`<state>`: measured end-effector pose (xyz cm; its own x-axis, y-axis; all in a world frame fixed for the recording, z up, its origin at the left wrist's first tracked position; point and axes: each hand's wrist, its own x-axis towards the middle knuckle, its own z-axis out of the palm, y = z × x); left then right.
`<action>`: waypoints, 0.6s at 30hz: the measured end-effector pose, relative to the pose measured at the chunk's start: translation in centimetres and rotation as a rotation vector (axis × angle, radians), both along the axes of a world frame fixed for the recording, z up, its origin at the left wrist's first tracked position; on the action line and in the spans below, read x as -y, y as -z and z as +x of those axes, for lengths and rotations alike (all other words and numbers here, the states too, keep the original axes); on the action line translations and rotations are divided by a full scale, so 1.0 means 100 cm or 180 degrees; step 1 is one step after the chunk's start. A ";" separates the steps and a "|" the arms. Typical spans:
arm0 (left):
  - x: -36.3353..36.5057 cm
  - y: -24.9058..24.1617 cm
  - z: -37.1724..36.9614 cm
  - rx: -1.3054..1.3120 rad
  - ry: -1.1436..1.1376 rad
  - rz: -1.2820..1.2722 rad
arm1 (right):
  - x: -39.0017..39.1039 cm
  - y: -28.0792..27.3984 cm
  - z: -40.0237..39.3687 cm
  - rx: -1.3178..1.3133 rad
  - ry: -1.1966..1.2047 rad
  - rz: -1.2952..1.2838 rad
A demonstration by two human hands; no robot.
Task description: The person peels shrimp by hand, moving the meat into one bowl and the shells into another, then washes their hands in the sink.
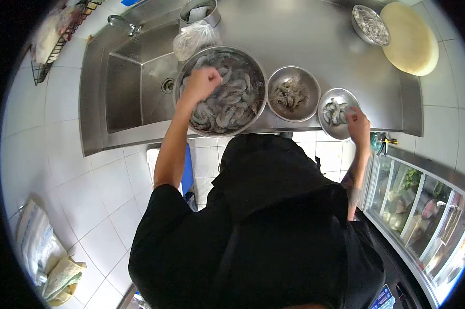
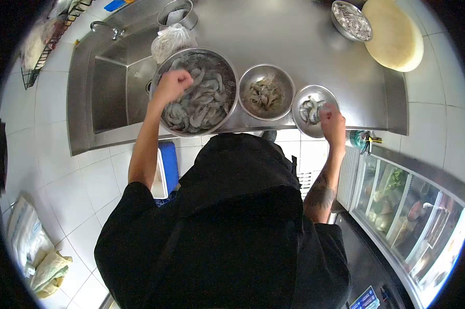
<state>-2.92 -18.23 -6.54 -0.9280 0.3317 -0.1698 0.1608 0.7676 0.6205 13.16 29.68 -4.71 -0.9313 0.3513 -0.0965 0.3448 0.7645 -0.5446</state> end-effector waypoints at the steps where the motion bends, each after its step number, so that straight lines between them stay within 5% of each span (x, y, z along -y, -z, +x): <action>1: 0.001 0.009 0.011 0.0005 -0.0010 0.0002 | 0.007 0.004 -0.006 0.0005 -0.0010 0.0002; 4: -0.016 0.035 0.050 0.0223 0.0301 0.0297 | 0.047 0.004 -0.026 0.0248 -0.0536 -0.0033; 6: -0.036 0.043 0.067 -0.0974 0.0325 -0.0324 | 0.086 -0.007 -0.037 0.0055 -0.0885 -0.0177; 13: -0.037 0.041 0.055 -0.0304 0.0121 -0.0911 | 0.172 -0.006 -0.068 -0.0066 -0.2021 -0.0493; 16: -0.024 0.019 0.052 -0.0347 -0.0121 -0.0071 | 0.194 -0.005 -0.075 -0.0270 -0.2184 -0.0843; 18: -0.024 -0.007 0.051 0.0165 -0.0370 0.1378 | 0.204 0.002 -0.080 -0.0617 -0.2145 -0.1101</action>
